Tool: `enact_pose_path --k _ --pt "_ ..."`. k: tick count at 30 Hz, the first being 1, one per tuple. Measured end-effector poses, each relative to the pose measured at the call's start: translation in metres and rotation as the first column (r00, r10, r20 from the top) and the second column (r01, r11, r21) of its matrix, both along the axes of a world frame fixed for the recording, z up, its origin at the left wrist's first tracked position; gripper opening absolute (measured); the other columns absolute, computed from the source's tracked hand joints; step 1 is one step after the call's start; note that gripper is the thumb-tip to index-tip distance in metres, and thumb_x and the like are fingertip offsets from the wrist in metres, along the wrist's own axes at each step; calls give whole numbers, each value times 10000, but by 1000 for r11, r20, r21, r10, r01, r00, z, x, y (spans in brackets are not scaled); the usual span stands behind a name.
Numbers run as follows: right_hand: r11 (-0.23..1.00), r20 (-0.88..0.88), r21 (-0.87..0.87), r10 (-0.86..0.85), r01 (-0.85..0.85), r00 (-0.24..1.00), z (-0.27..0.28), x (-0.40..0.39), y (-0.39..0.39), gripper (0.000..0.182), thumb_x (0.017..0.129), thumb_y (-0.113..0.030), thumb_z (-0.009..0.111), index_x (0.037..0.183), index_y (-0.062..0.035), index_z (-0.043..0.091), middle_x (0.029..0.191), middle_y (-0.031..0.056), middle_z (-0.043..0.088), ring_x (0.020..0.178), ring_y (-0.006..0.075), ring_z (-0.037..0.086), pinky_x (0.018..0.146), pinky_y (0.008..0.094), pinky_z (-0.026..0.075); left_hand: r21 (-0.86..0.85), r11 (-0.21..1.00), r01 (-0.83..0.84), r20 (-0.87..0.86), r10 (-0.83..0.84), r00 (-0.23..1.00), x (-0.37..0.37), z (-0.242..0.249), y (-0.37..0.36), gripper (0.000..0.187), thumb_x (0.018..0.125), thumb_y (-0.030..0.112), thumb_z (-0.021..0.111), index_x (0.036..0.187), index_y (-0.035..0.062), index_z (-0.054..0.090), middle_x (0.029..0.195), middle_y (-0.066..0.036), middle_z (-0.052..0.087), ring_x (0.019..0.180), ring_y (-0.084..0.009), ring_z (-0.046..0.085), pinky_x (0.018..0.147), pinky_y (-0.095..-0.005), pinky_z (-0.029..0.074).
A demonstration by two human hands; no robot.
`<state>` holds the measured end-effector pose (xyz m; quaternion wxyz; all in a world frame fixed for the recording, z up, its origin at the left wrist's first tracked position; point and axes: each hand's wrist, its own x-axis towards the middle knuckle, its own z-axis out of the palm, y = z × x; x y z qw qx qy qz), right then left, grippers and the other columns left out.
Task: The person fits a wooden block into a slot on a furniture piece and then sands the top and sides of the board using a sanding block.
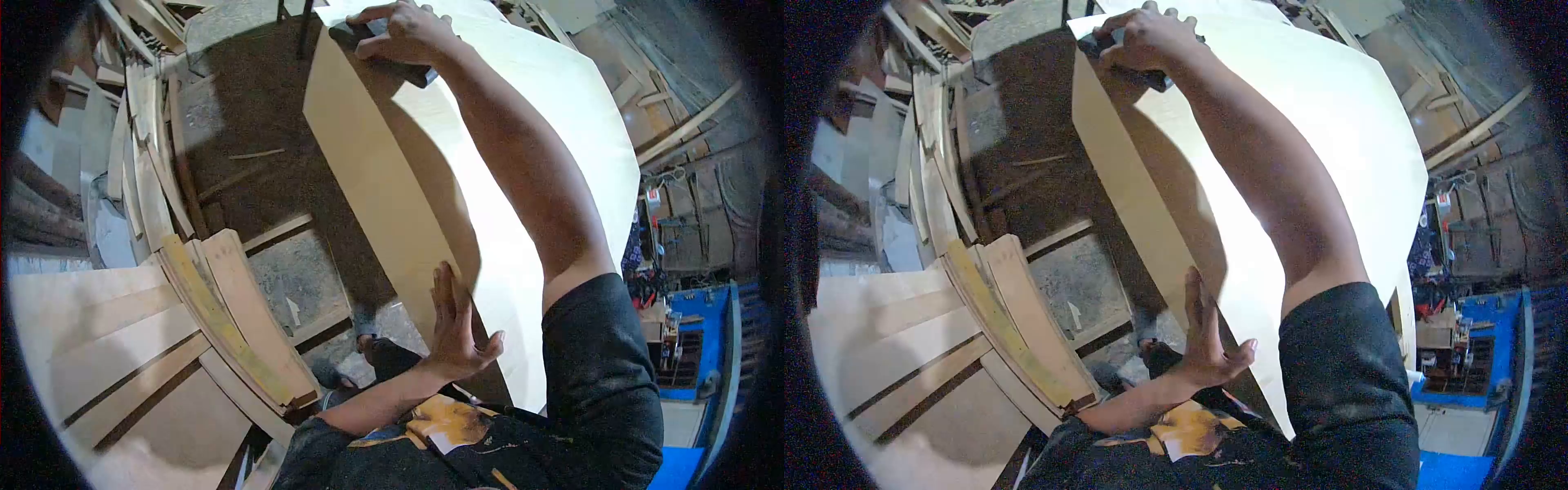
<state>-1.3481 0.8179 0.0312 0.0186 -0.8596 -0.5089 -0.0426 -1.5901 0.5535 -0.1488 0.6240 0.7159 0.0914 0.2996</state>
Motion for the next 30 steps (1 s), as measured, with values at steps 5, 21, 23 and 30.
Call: enact_pose_path --k 5,21,23,30 --pt "1000 -83 -14 26 -28 996 3 16 54 585 719 -517 728 1277 -379 620 1307 138 569 1210 416 512 981 625 381 67 994 -84 36 81 996 1 -2 2 1034 842 491 592 1509 -90 58 1538 -385 39 1444 -546 -4 1163 -607 49" --pt "998 4 28 -62 62 998 -50 -115 -306 575 749 -545 712 1303 -516 564 1266 150 503 1160 374 535 960 570 432 -94 892 -442 251 451 857 -12 69 58 604 853 213 446 1392 -53 390 1349 -214 442 1208 -283 464 1068 -450 337" --pt "992 18 49 -120 119 993 -60 -150 -382 558 730 -494 712 1275 -507 595 1309 148 487 1140 361 533 925 539 457 261 909 -325 306 241 921 16 85 87 472 908 201 444 1343 24 487 1335 -207 480 1230 -310 470 1080 -473 345" --pt "921 -164 18 -382 390 909 -64 -281 -598 593 664 -366 781 1213 -529 625 1384 125 433 1221 339 437 1023 479 369 936 351 -23 -105 342 934 93 56 122 464 972 369 360 1426 367 456 1546 -41 364 1456 -298 275 1198 -554 141"
